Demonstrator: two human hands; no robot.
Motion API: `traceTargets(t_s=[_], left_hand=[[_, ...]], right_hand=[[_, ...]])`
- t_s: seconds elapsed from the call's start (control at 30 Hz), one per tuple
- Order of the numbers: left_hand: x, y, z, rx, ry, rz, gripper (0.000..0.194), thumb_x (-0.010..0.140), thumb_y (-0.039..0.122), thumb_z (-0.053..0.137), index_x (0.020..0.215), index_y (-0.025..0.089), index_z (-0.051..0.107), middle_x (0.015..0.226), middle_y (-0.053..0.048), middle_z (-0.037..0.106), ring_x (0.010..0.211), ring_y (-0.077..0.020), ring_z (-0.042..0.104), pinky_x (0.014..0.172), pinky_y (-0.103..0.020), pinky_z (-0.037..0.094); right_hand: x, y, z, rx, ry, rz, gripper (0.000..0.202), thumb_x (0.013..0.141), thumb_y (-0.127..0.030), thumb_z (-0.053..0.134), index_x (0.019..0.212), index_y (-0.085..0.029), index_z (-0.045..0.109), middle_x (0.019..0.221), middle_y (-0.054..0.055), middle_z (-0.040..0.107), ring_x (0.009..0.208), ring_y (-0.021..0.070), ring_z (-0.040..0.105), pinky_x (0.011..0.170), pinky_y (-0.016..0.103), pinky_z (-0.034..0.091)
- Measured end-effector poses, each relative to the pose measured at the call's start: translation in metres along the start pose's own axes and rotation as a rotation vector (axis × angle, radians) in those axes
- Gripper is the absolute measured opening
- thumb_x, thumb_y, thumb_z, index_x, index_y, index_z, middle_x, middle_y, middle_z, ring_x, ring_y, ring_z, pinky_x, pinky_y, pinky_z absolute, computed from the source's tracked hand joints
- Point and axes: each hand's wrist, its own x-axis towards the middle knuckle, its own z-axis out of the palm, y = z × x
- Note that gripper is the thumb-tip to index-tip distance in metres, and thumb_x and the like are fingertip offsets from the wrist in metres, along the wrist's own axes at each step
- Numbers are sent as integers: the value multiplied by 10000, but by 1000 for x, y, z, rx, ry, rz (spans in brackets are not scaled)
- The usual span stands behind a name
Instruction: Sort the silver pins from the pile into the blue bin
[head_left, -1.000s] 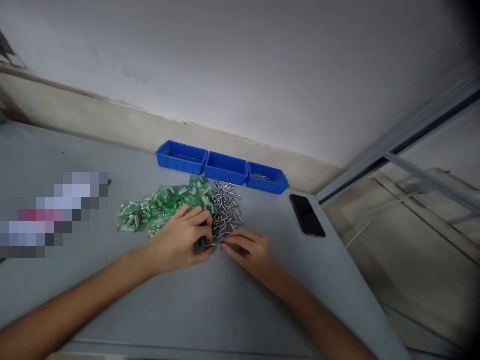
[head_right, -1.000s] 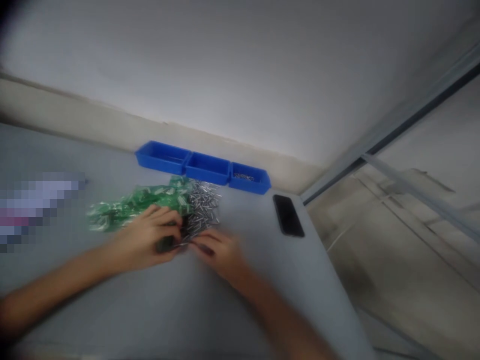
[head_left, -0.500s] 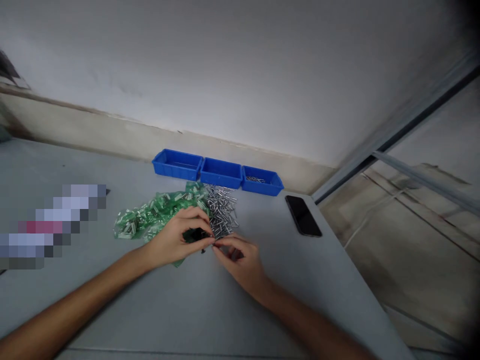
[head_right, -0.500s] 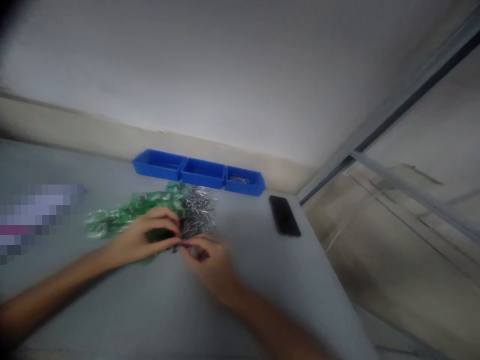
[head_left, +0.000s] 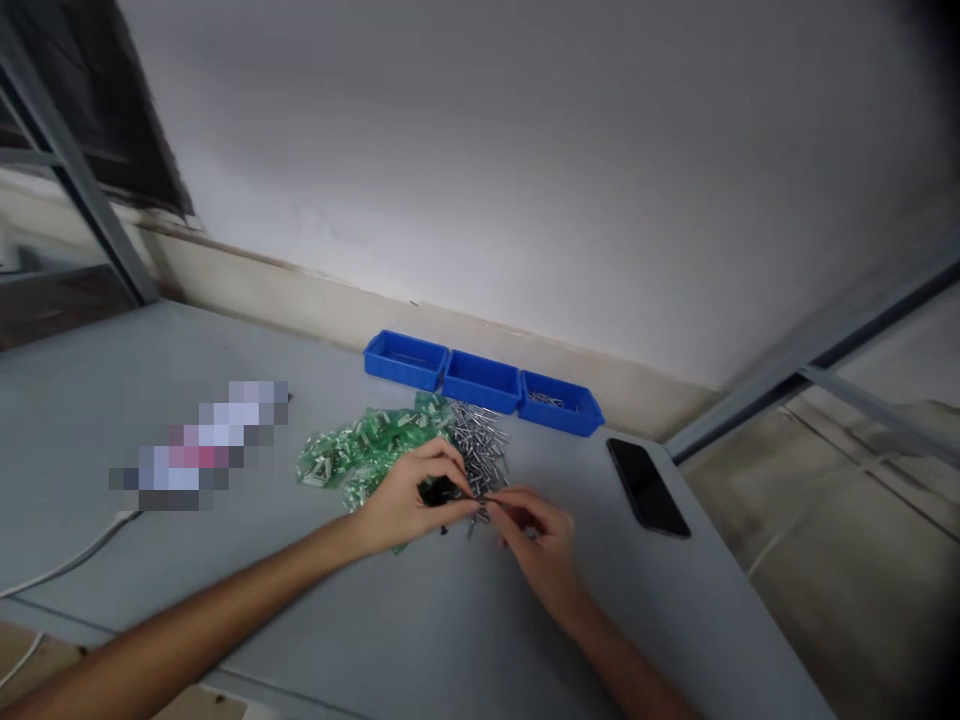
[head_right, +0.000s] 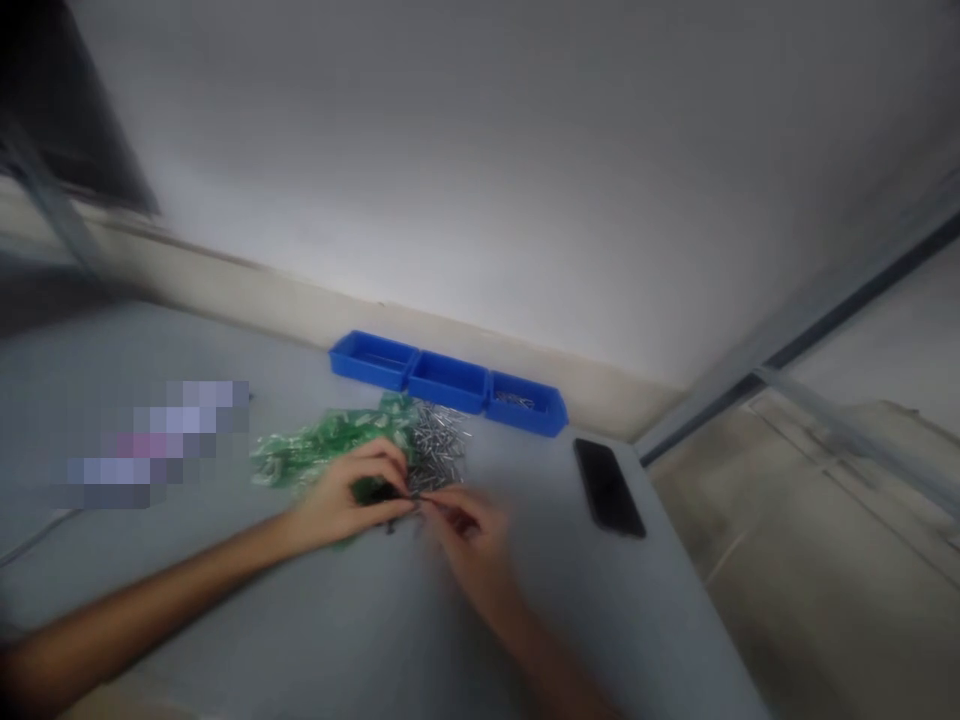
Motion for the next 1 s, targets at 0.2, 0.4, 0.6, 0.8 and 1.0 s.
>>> traceTargets(t_s=[0.2, 0.4, 0.6, 0.8, 1.0], left_hand=[[-8, -14, 5, 225, 33, 8, 313, 761, 353, 647, 1025, 194, 588, 947, -61, 568, 890, -192, 539, 782, -347, 449], [-10, -27, -1, 559, -93, 150, 157, 852, 289, 540, 780, 200, 648, 912, -37, 572, 837, -182, 518, 718, -320, 374], [-5, -32, -8, 649, -43, 155, 175, 883, 203, 481, 846, 193, 652, 975, -46, 581, 878, -184, 514, 737, -314, 377], [-7, -23, -12, 673, 45, 195, 169, 881, 220, 485, 856, 211, 652, 978, -41, 592, 857, -181, 514, 711, -320, 363], [-15, -12, -1, 578, 55, 290, 201, 825, 302, 584, 669, 181, 619, 872, -31, 594, 786, -166, 517, 659, -302, 334]], right_hand=[[22, 12, -16, 51, 94, 158, 237, 714, -396, 643, 778, -171, 677, 610, 23, 631, 406, 91, 491, 368, 207, 396], [73, 45, -61, 46, 322, 253, 389, 691, -440, 637, 922, -129, 677, 807, 104, 683, 461, 96, 505, 356, 202, 369], [102, 46, -78, -2, 143, 265, 546, 711, -458, 613, 1191, -205, 560, 1161, 112, 604, 628, 140, 625, 391, 202, 427], [59, 26, -58, -514, -260, 52, 392, 677, -394, 681, 1039, -245, 658, 1119, 69, 628, 601, 146, 610, 598, 314, 505], [43, 26, -57, -679, -294, -8, 277, 735, -416, 630, 944, -249, 699, 905, 44, 687, 641, 170, 591, 583, 285, 462]])
